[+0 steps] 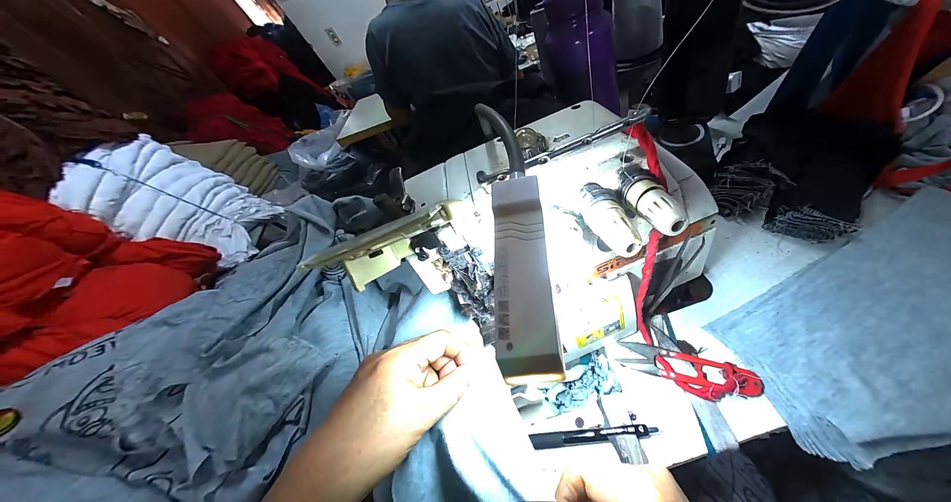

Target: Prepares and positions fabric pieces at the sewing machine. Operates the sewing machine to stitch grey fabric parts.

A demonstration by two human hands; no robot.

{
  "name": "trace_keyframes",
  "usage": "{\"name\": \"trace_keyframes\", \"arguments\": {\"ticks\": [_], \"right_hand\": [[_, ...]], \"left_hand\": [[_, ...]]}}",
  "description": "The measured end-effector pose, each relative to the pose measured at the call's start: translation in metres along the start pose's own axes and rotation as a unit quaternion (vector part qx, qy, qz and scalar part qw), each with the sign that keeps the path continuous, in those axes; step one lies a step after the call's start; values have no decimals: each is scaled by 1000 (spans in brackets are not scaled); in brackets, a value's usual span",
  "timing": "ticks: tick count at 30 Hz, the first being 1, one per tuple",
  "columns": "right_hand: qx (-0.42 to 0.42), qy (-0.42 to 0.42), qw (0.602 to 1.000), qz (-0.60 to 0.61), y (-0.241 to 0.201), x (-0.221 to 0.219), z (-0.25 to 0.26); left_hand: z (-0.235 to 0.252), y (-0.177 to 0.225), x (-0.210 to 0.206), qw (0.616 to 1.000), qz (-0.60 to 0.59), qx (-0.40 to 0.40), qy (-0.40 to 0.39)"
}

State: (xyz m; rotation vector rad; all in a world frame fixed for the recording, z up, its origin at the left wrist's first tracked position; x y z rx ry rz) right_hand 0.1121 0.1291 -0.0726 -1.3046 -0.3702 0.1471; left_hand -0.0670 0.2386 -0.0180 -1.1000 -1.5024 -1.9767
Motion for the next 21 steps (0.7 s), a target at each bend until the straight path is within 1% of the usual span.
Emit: {"name": "trace_keyframes", "arguments": {"ticks": [5,9,12,16,21], "right_hand": [[-6,19,1000,-2,0,4,1],[-10,36,999,-4,-3,5,4],[-10,45,999,-3,-5,8,7],[5,61,998,4,-1,13,13],[-7,77,997,-3,3,20,19]], "left_hand": [[0,-1,0,999,32,21,15],[2,-1,0,999,24,39,3],[5,-3,0,999,23,33,16],[11,-3,0,998,20,56,11],[17,-7,-1,998,22,64,17]]}}
Point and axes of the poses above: each hand's wrist, its own z-axis towards the middle knuckle, its own x-axis out of the back of the hand, y = z × x, the point moved 6 cm from there along z, towards the middle knuckle, and after that the axes turned 4 degrees about -y, right-handed, at the moved point
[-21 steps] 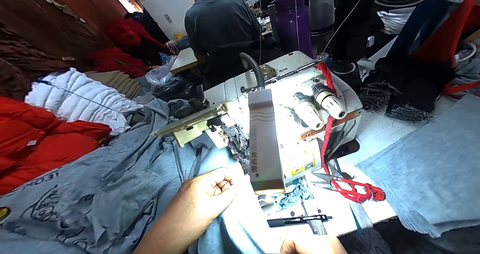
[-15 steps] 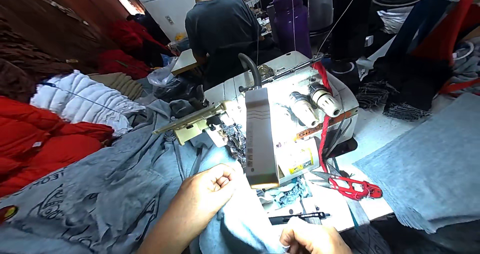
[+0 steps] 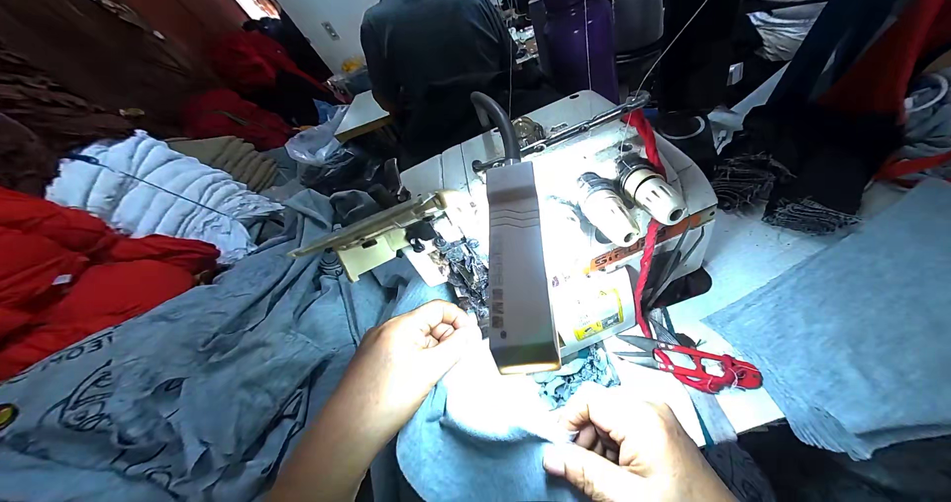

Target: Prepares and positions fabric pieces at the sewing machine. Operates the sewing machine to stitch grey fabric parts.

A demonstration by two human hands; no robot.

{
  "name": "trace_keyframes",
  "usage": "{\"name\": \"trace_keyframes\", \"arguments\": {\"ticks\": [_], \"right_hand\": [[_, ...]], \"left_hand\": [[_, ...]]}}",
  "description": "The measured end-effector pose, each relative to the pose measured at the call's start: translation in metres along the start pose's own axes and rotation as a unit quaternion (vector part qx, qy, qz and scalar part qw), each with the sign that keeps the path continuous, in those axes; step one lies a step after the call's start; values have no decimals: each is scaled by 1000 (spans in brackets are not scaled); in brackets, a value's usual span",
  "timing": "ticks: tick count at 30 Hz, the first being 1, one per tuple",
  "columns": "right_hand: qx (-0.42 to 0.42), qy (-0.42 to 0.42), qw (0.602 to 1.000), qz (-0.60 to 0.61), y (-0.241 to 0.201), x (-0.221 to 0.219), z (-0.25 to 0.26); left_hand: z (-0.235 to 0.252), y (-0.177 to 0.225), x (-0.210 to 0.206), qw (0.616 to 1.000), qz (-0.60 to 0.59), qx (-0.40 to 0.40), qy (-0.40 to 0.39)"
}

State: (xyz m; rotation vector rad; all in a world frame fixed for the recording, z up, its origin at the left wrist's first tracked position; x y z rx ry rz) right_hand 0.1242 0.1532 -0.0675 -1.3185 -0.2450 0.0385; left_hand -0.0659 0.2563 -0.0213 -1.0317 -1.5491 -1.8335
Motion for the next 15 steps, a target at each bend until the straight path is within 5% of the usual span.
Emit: {"name": "trace_keyframes", "arguments": {"ticks": [9,15], "right_hand": [[13,2,1000,-25,7,2,0],[30,-17,988,-151,18,5,-9]], "left_hand": [[5,-4,-2,999,32,-3,2],[-18,8,4,993,75,-91,9]]}}
Point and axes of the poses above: each hand's wrist, its own z-axis towards the middle knuckle, its own x-axis out of the back of the hand, y = z × x, the point moved 6 cm from there along z, towards the middle knuckle, and after that the axes turned 4 degrees about -y, right-handed, at the moved point
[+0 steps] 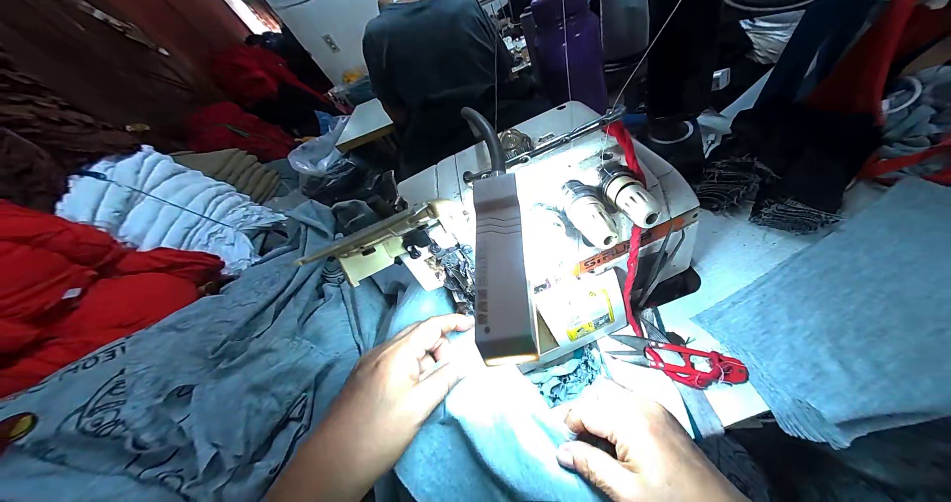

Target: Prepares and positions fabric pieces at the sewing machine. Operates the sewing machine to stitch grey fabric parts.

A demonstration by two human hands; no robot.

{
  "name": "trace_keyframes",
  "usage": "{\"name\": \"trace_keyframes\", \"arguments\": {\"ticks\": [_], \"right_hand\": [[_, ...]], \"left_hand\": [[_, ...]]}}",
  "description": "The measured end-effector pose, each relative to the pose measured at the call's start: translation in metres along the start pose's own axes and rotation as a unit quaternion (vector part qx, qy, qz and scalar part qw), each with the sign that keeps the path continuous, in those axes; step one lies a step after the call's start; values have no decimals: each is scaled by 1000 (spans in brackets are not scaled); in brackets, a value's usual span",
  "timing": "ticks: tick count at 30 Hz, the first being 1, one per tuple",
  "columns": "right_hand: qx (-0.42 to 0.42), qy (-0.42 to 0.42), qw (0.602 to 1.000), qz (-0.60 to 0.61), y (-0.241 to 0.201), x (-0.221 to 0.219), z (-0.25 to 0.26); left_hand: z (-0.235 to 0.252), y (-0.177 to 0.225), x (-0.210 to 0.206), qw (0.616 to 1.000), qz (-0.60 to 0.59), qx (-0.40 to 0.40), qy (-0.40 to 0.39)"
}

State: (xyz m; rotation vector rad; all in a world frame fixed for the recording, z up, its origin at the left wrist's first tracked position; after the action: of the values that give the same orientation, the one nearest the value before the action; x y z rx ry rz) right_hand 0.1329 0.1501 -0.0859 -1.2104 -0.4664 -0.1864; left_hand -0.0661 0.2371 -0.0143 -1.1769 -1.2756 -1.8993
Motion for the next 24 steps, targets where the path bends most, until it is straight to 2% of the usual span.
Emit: {"name": "trace_keyframes", "arguments": {"ticks": [2,5,10,15,19,24], "right_hand": [[9,5,1000,-3,-4,3,-2],[-13,-51,993,107,-13,1,-5],[-96,-112,955,256,-5,-14,-12],[-125,-131,924,337,-1,-28,-9],[-111,-127,923,345,-4,-34,12],[-118,-125,933,317,-7,-37,38]], "left_hand": [[-5,0,7,1000,1,-3,29],[-6,-7,10,999,-29,3,32],[-7,-12,4,998,-41,-4,50],[-3,-13,6,999,-27,13,37],[8,-15,13,997,28,44,55],[-12,-37,24,989,20,-14,149]]}}
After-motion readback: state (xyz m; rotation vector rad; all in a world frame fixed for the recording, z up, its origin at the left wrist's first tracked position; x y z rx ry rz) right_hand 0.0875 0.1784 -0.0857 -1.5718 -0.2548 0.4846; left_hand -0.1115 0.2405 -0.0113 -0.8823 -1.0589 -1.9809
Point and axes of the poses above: each hand's wrist, its own z-axis towards the middle knuckle, its own x-axis out of the back of the hand, y = z × x, the point moved 6 cm from there along z, towards the middle knuckle, and after that the axes turned 4 degrees about -y, right-handed, at the moved point
